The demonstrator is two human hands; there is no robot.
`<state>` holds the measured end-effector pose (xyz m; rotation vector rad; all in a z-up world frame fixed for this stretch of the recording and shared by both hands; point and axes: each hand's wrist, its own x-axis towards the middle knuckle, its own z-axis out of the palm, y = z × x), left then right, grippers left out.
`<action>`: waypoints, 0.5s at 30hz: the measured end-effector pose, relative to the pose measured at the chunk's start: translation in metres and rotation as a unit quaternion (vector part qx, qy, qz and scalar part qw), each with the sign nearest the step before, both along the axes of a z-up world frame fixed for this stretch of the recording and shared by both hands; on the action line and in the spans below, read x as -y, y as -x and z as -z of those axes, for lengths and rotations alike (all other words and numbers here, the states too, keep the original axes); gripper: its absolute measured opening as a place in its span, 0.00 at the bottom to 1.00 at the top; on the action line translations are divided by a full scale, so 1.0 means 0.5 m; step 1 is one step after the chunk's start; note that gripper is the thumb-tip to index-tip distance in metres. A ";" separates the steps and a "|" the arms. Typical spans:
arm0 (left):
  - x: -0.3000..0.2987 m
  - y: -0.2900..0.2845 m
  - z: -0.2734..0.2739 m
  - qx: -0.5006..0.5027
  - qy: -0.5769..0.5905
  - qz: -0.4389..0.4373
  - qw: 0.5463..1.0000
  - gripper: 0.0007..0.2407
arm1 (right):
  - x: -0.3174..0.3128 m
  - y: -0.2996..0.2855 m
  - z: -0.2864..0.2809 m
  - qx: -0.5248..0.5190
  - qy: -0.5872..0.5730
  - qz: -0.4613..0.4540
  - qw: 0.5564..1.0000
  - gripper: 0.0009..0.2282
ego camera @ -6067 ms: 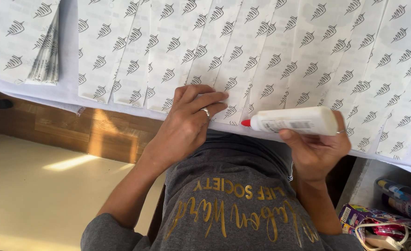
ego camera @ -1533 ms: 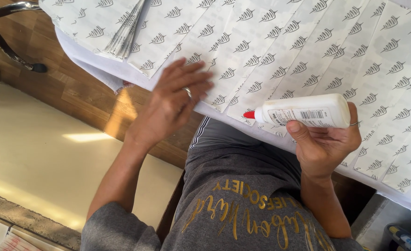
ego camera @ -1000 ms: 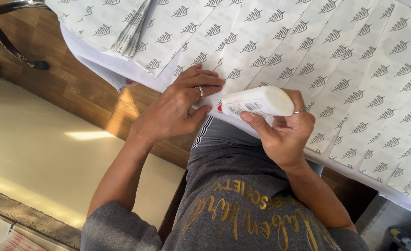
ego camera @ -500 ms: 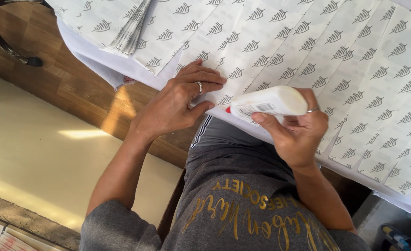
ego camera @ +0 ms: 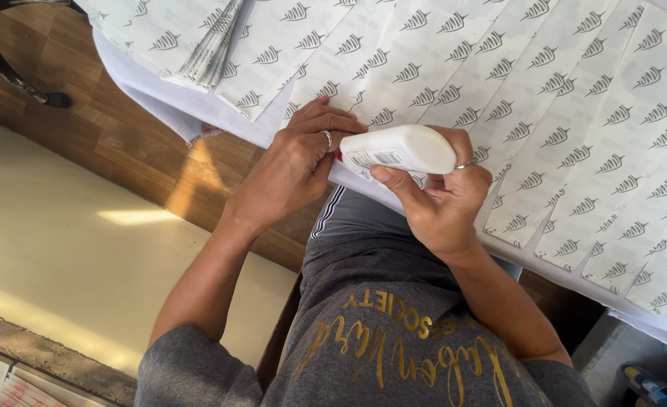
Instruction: The person applies adhesive to a series of printed paper templates and then folds them along marked lines, pressing the edges to secure the folds. The person then gathers and stacks several of these folded paper items together.
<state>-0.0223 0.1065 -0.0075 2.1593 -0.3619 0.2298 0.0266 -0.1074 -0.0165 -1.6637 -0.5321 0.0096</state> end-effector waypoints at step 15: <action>-0.057 0.015 -0.027 0.088 -0.029 -0.069 0.993 0.11 | 0.075 -0.008 -0.016 -0.011 -0.027 0.058 0.998 0.20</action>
